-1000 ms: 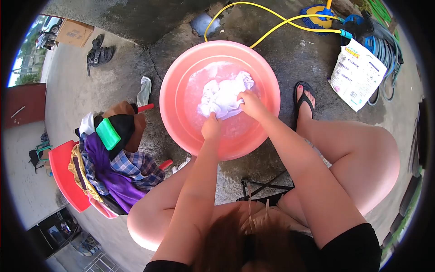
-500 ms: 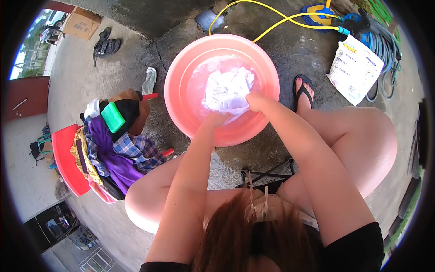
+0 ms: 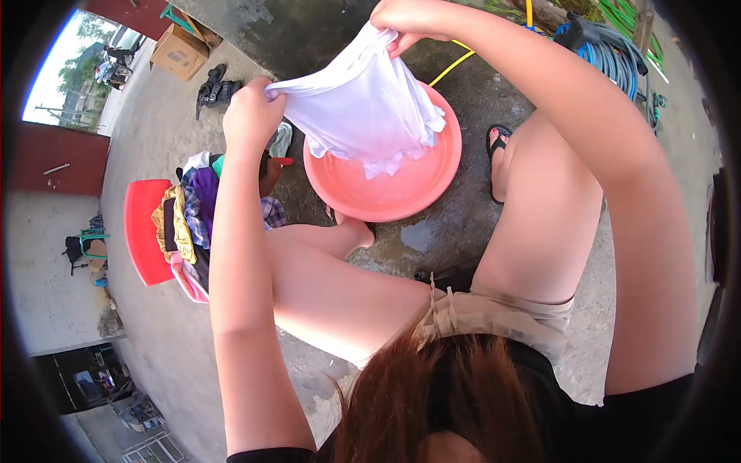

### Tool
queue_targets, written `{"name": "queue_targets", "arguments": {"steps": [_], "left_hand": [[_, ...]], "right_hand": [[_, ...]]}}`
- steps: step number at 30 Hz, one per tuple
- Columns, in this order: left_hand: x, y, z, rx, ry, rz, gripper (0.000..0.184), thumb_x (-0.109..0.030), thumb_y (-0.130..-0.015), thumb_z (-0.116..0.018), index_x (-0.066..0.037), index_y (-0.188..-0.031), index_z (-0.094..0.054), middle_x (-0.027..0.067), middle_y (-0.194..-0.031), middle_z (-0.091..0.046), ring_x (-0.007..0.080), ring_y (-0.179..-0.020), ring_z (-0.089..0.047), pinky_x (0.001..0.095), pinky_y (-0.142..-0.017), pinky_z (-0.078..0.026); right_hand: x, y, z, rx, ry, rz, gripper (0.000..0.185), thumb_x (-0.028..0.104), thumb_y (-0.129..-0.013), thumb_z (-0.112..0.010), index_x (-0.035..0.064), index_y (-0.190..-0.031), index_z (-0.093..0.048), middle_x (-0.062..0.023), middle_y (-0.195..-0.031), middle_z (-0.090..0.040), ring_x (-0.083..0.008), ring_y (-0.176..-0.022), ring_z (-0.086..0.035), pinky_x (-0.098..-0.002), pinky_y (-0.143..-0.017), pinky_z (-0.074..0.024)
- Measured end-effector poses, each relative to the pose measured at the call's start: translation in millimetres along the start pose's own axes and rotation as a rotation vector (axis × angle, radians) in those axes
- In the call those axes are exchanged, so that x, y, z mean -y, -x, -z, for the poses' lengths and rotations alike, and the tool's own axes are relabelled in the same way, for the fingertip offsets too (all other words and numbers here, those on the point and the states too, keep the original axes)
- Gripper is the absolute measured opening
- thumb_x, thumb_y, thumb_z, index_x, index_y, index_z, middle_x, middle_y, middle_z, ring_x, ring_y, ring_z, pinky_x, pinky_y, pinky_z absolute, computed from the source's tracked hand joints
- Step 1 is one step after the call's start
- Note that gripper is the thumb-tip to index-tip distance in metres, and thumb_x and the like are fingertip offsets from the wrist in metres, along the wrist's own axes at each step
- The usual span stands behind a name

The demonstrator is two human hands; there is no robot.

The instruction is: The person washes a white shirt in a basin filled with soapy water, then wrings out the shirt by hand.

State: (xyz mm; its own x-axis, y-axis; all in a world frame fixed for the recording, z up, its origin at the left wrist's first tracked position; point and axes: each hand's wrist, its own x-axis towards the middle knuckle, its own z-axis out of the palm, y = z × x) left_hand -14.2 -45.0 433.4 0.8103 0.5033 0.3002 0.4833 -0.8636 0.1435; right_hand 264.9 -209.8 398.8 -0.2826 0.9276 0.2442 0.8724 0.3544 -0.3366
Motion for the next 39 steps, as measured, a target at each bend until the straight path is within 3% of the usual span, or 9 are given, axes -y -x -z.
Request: {"name": "queue_targets", "arguments": {"steps": [7, 8, 10, 18, 23, 27, 30, 35, 39], "left_hand": [[-17, -9, -5, -0.402, 0.275, -0.207, 0.015, -0.012, -0.073, -0.066, -0.003, -0.084, -0.063, 0.0104, -0.100, -0.061, 0.0278, -0.088, -0.059, 0.0354, -0.076, -0.047], [-19, -12, -9, -0.319, 0.408, -0.208, 0.014, -0.011, -0.074, -0.066, -0.003, -0.084, -0.063, 0.0107, -0.103, -0.061, 0.0269, -0.089, -0.059, 0.0344, -0.077, -0.047], [-22, -14, -14, -0.150, 0.668, -0.187, 0.012, -0.009, -0.075, -0.064, -0.002, -0.084, -0.062, 0.0113, -0.108, -0.061, 0.0250, -0.092, -0.059, 0.0324, -0.079, -0.046], [-41, -20, -30, 0.335, 1.081, -0.100, 0.005, -0.008, -0.083, -0.057, -0.005, -0.085, -0.054, -0.0022, -0.083, -0.056, 0.0059, -0.081, -0.050, 0.0213, -0.075, -0.042], [-45, -23, -36, 0.237, 1.185, 0.001, 0.008, -0.011, -0.084, -0.057, -0.004, -0.087, -0.054, 0.0001, -0.080, -0.056, 0.0070, -0.078, -0.054, 0.0238, -0.076, -0.045], [-59, -23, -29, 0.089, 1.207, 0.044, 0.008, -0.009, -0.083, -0.060, -0.003, -0.083, -0.053, 0.0002, -0.078, -0.057, 0.0083, -0.076, -0.059, 0.0221, -0.072, -0.048], [-66, -23, -28, 0.121, 1.392, 0.080, 0.028, -0.017, -0.081, -0.064, -0.001, -0.103, -0.055, 0.0073, -0.092, -0.061, 0.0168, -0.092, -0.060, 0.0285, -0.085, -0.046], [-72, -25, -7, 0.170, 1.546, -0.008, 0.012, -0.010, -0.083, -0.061, -0.009, -0.088, -0.050, 0.0038, -0.070, -0.056, 0.0126, -0.062, -0.055, 0.0281, -0.053, -0.047], [-55, -26, -13, 0.507, 1.213, -0.014, 0.104, -0.043, -0.069, -0.073, 0.003, -0.144, -0.017, 0.0223, -0.138, -0.037, 0.0307, -0.130, -0.035, 0.0401, -0.109, -0.023]], "right_hand": [[78, -5, 11, -0.450, -0.463, -0.222, 0.026, 0.011, -0.063, -0.073, 0.0018, -0.085, -0.063, -0.0100, -0.074, -0.062, -0.0150, -0.067, -0.060, -0.0276, -0.062, -0.0484], [67, -11, 7, -0.412, 0.015, -0.133, 0.019, 0.008, -0.071, -0.068, 0.0018, -0.088, -0.063, -0.0092, -0.078, -0.063, -0.0169, -0.073, -0.062, -0.0275, -0.067, -0.0506], [94, -22, -7, -0.590, -0.972, -0.562, 0.023, 0.014, -0.083, -0.050, -0.0036, -0.089, -0.062, -0.0106, -0.084, -0.062, -0.0158, -0.078, -0.063, -0.0288, -0.075, -0.0544], [97, -34, -22, -0.560, -0.683, -0.457, 0.024, 0.021, -0.081, -0.055, -0.0010, -0.086, -0.065, -0.0050, -0.072, -0.061, -0.0116, -0.069, -0.057, -0.0274, -0.067, -0.0458], [100, -25, -1, -0.372, -1.070, -0.539, 0.043, 0.020, -0.076, -0.060, -0.0027, -0.113, -0.054, -0.0117, -0.108, -0.059, -0.0167, -0.101, -0.057, -0.0291, -0.092, -0.0439], [78, -15, -21, -0.104, -0.594, -0.589, 0.077, 0.021, -0.070, -0.066, -0.0009, -0.135, -0.032, -0.0183, -0.125, -0.050, -0.0267, -0.116, -0.051, -0.0357, -0.099, -0.0396], [94, -23, -40, -0.101, -0.655, -0.548, 0.059, 0.024, -0.075, -0.069, 0.0021, -0.126, -0.049, -0.0133, -0.117, -0.058, -0.0230, -0.112, -0.054, -0.0345, -0.096, -0.0422], [94, -37, -45, -0.477, -0.976, -0.600, 0.032, 0.019, -0.083, -0.061, 0.0023, -0.110, -0.055, -0.0088, -0.094, -0.063, -0.0187, -0.090, -0.062, -0.0324, -0.082, -0.0487], [91, -36, -42, -0.639, -1.093, -0.576, 0.018, 0.020, -0.087, -0.053, 0.0032, -0.093, -0.056, -0.0068, -0.075, -0.059, -0.0203, -0.071, -0.063, -0.0339, -0.070, -0.0507]]}}
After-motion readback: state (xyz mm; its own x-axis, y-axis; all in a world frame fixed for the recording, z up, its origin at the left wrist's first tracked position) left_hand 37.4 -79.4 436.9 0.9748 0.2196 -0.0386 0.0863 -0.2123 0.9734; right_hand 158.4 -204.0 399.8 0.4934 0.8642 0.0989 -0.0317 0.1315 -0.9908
